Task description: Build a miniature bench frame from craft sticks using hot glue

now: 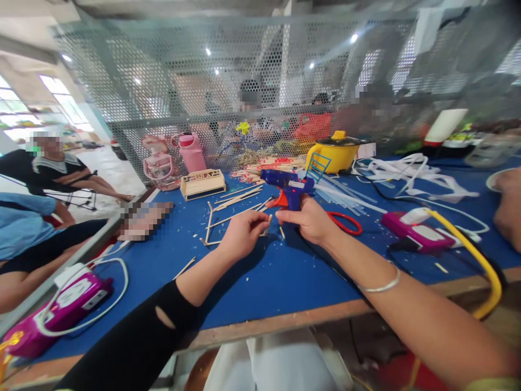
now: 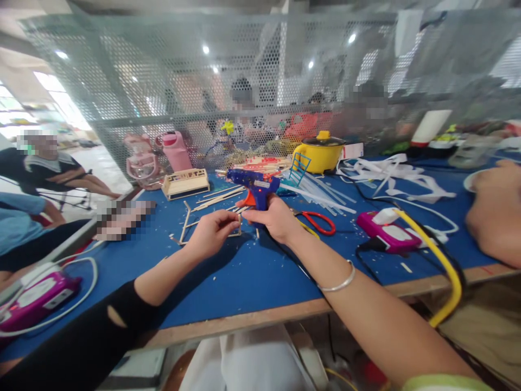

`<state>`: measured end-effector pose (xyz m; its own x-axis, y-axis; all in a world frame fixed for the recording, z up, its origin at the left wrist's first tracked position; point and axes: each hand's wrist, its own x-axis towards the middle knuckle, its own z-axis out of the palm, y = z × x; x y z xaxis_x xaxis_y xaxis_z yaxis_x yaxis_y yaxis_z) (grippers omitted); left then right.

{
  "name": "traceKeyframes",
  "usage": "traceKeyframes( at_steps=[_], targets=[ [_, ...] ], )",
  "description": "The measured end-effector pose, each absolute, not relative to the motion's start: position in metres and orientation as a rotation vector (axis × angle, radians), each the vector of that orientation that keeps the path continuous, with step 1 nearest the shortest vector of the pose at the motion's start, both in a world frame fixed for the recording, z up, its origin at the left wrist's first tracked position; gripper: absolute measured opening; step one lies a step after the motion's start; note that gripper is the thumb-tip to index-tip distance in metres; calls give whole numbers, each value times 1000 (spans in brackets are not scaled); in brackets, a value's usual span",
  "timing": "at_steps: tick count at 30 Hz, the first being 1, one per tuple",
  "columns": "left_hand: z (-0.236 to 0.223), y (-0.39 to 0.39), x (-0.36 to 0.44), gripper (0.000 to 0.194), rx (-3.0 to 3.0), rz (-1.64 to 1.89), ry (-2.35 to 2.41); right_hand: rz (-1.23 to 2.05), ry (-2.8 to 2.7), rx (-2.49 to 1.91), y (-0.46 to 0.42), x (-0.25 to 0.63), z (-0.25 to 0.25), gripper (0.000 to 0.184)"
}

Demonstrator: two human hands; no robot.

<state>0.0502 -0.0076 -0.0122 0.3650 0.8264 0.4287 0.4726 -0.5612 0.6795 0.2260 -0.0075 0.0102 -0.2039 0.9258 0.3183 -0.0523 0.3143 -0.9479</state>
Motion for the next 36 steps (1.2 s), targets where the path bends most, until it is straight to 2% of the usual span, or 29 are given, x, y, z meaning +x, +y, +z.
traceKeyframes(
  at_steps=[6, 11, 16, 19, 22, 32, 36],
  targets=[
    [-13, -8, 54, 18, 2168, 1108, 1109, 861, -1586, -1033, -13, 220, 11, 19],
    [-13, -18, 49, 28, 2304, 974, 1275, 760, -1667, -1067, -11, 222, 9, 17],
    [-21, -44, 36, 55, 2522, 524, 1729, 770, -1659, -1063, -9, 222, 7, 20],
    [-26, -56, 32, 64, 2535, 249, 1710, 766, -1672, -1044, -8, 222, 5, 21],
    [-28, -61, 31, 69, 2548, 172, 1679, 752, -1702, -1039, -9, 222, 4, 21],
    [-28, -67, 29, 69, 2539, 219, 1646, 744, -1720, -1017, -6, 223, 0, 26],
    [-26, -61, 30, 55, 2545, 266, 1666, 781, -1691, -985, 0, 216, -1, 27]
  ],
)
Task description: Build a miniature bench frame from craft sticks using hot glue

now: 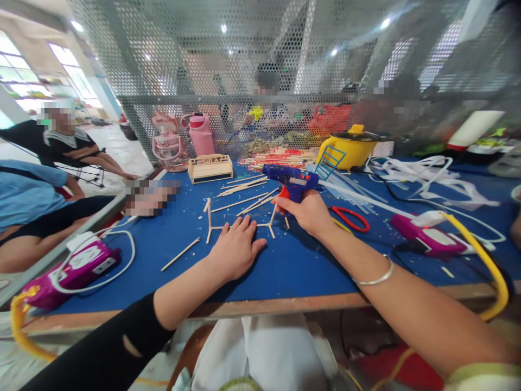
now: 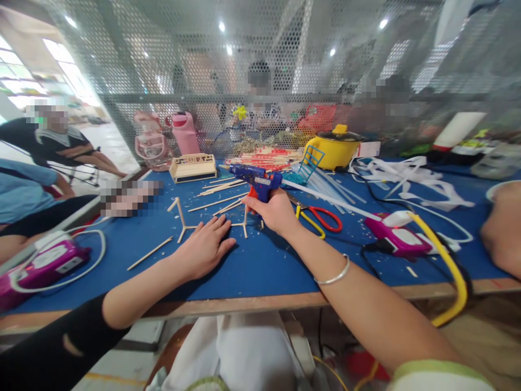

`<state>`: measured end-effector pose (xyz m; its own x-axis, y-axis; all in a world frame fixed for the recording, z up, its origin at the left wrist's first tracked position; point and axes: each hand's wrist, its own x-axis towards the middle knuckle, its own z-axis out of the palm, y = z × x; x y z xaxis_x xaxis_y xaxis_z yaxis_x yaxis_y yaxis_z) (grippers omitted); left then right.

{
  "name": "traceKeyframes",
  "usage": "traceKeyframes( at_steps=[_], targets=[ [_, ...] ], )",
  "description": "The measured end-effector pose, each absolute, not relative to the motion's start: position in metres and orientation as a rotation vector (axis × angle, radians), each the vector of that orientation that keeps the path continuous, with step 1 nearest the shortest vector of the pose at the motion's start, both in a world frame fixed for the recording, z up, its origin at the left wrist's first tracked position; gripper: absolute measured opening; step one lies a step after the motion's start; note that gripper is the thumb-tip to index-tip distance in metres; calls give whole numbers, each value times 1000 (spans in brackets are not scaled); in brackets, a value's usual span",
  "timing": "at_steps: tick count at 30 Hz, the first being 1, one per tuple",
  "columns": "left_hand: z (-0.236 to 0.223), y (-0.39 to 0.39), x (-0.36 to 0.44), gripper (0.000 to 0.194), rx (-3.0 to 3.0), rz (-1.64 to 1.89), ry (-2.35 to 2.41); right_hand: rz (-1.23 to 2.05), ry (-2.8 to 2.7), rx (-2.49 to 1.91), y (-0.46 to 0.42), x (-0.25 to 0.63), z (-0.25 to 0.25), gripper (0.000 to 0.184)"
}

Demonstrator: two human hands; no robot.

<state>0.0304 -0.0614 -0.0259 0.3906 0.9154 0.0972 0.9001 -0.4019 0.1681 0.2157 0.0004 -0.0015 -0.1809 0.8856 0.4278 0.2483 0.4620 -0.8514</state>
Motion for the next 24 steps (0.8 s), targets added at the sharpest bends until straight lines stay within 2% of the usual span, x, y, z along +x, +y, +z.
traceKeyframes(
  at_steps=[5, 12, 16, 24],
  targets=[
    [-15, -42, 35, 38, 2691, 271, 1659, 782, -1680, -1071, -1, 209, 1, 29],
    [6, -15, 48, 24, 2591, 85, 1726, 518, -1747, -1210, -6, 211, 0, 15],
    [2, -10, 43, 27, 2560, 209, 1588, 483, -1786, -1264, -6, 211, -3, 11],
    [-15, -2, 38, 22, 2410, 490, 1489, 417, -1821, -1288, -4, 210, -7, 10]
  ],
)
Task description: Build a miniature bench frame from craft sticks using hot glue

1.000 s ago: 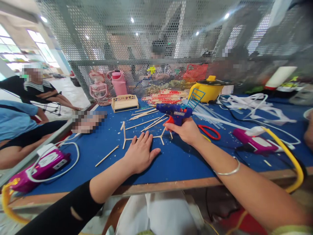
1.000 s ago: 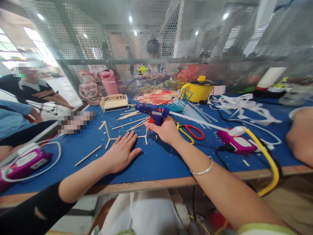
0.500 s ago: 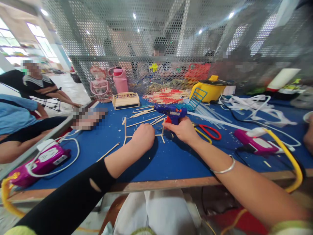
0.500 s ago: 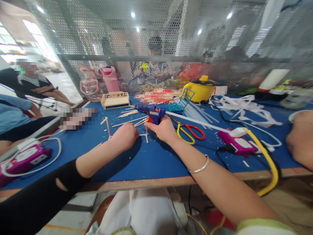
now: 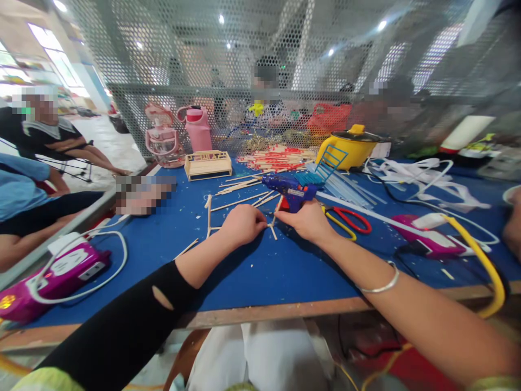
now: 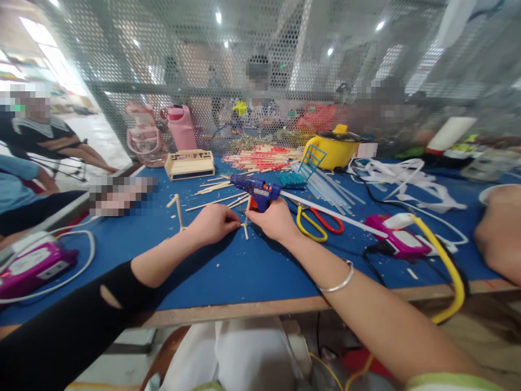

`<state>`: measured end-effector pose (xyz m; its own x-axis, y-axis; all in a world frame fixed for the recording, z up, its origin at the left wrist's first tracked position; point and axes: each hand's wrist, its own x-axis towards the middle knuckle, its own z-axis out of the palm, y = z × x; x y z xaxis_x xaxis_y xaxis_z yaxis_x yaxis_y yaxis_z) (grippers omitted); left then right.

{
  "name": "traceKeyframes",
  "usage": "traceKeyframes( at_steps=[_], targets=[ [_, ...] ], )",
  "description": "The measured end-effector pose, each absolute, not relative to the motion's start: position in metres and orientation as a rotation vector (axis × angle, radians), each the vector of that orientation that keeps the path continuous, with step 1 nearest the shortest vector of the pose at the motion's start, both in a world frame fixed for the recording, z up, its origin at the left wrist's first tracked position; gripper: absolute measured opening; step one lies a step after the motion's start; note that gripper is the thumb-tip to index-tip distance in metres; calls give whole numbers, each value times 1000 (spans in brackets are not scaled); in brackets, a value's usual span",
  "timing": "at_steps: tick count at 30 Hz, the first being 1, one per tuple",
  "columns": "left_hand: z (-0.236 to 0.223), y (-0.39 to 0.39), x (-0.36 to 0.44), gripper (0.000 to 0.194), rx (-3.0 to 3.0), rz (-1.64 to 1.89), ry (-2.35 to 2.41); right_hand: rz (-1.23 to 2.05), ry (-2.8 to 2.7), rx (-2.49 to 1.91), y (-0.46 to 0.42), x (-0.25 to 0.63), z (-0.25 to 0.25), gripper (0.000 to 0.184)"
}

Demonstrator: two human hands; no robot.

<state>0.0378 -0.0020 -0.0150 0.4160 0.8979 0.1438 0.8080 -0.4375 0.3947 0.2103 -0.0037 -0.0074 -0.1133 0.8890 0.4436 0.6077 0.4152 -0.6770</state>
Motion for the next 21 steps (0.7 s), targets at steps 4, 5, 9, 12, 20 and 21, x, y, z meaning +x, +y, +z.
traceKeyframes(
  at_steps=[4, 5, 9, 12, 20, 21],
  targets=[
    [-19, 1, 38, 21, 2384, 504, 1483, 376, -1784, -1312, -5, 206, -7, 13],
    [-19, 1, 38, 21, 2391, 502, 1490, 364, -1780, -1315, -6, 205, -7, 13],
    [-18, -1, 38, 22, 2417, 463, 1518, 316, -1765, -1336, -9, 200, -8, 12],
    [-17, -3, 39, 25, 2421, 450, 1529, 301, -1751, -1327, -8, 198, -12, 13],
    [-14, -10, 49, 29, 2335, 453, 1670, 332, -1706, -1380, -9, 193, -19, 12],
    [-14, -10, 51, 29, 2330, 452, 1692, 346, -1706, -1377, -10, 192, -19, 11]
  ],
)
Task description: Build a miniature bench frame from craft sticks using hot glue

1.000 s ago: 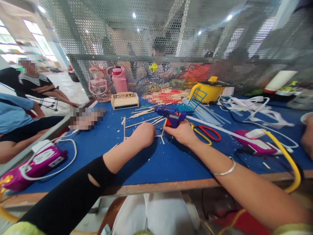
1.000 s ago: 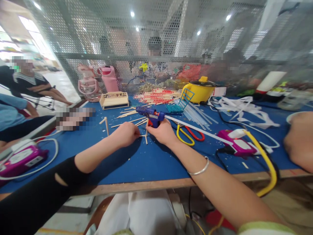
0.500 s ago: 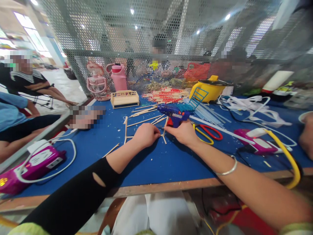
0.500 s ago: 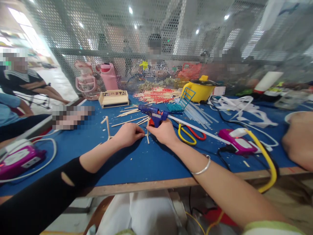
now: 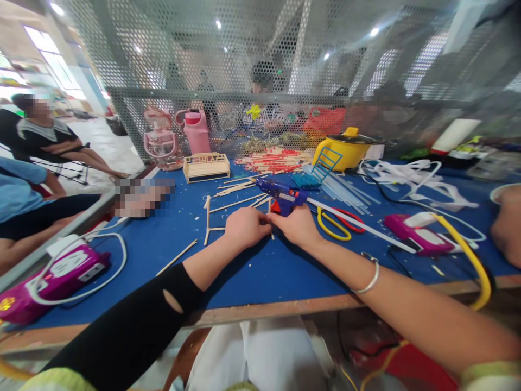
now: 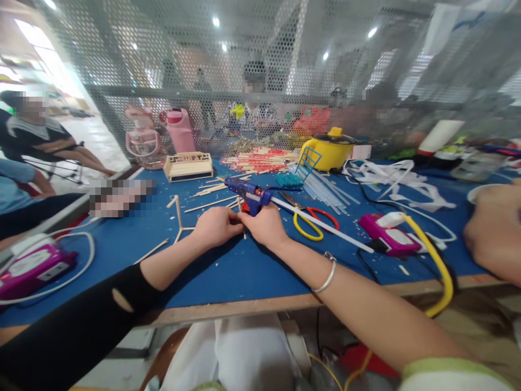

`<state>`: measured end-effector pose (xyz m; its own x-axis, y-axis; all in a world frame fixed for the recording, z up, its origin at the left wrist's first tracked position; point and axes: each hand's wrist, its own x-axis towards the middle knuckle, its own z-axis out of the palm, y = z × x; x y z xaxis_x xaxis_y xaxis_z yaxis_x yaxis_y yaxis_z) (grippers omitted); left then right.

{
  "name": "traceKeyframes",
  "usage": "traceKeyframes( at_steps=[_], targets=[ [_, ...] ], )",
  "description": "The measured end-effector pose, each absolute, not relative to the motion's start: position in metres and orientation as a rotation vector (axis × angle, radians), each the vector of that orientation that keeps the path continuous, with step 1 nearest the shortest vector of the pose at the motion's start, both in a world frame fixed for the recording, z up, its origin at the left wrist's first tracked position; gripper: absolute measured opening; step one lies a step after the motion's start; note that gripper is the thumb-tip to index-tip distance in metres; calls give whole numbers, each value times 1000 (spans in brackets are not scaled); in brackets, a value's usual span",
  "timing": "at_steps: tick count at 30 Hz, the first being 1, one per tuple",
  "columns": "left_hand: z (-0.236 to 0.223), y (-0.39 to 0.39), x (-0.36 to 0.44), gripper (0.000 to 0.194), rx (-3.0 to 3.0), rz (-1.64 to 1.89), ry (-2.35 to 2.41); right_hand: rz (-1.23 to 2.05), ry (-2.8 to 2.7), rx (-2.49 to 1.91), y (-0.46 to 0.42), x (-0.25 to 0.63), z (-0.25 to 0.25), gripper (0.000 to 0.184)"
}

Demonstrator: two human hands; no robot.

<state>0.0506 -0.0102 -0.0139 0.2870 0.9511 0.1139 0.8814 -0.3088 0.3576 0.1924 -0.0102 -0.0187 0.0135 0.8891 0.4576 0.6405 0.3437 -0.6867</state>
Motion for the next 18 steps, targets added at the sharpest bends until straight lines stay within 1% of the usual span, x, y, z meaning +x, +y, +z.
traceKeyframes(
  at_steps=[12, 16, 18],
  targets=[
    [-12, -11, 51, 32, 2415, 388, 1677, 567, -1609, -1327, -6, 200, -18, 12],
    [-11, -11, 53, 30, 2477, 353, 1676, 727, -1578, -1155, -3, 206, -19, 25],
    [-10, -12, 53, 29, 2492, 337, 1679, 772, -1614, -1101, -2, 207, -17, 27]
  ],
)
